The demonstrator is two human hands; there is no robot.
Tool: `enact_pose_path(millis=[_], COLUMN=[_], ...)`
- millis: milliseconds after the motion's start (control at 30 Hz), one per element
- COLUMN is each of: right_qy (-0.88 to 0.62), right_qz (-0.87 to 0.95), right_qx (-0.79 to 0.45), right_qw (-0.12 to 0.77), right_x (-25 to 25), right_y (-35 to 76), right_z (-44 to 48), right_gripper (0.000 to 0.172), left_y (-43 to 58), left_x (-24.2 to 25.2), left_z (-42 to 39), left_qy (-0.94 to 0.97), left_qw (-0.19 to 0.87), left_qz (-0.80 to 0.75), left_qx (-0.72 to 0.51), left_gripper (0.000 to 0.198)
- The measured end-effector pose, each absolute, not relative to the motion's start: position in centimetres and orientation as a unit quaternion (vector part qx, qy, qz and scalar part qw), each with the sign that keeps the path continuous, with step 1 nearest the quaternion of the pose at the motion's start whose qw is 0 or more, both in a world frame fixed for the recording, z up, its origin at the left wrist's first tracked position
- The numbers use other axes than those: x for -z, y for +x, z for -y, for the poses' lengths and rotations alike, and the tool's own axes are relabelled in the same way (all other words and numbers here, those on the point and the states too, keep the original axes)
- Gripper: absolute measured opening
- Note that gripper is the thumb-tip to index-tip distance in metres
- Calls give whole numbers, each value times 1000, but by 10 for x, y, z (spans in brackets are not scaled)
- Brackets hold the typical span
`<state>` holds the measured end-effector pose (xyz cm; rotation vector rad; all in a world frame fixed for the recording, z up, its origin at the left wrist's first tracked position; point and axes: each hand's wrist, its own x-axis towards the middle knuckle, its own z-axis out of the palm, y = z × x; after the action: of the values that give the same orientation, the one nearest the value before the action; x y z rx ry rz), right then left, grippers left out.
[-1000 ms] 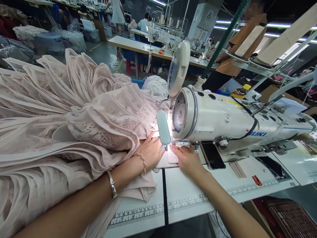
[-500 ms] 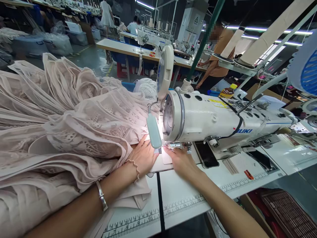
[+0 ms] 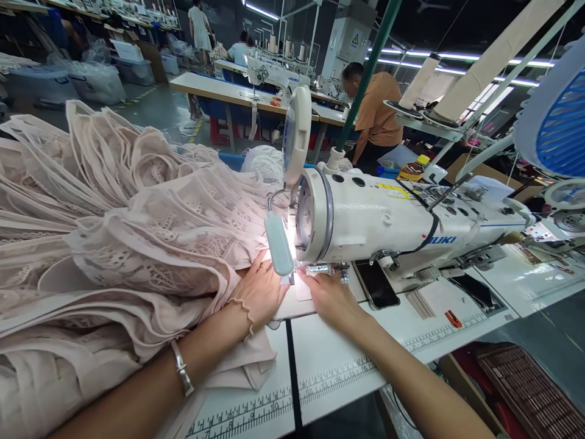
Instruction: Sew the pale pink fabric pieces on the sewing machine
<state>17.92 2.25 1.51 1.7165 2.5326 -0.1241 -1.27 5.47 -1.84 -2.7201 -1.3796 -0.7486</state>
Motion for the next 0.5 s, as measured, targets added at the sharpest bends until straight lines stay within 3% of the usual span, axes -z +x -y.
enact_pose_path(millis=[500], right_qy=[550], right_qz=[-834], right_qx=[-28], right_qw=[41], right_x=[-8], right_y=[176], right_z=[-23], right_gripper=[56], left_y=[-13], left_x=[13], left_z=[-53], left_qy=[-866], left_qw=[9], left_qz=[443], left_qx=[230], left_gripper=[23])
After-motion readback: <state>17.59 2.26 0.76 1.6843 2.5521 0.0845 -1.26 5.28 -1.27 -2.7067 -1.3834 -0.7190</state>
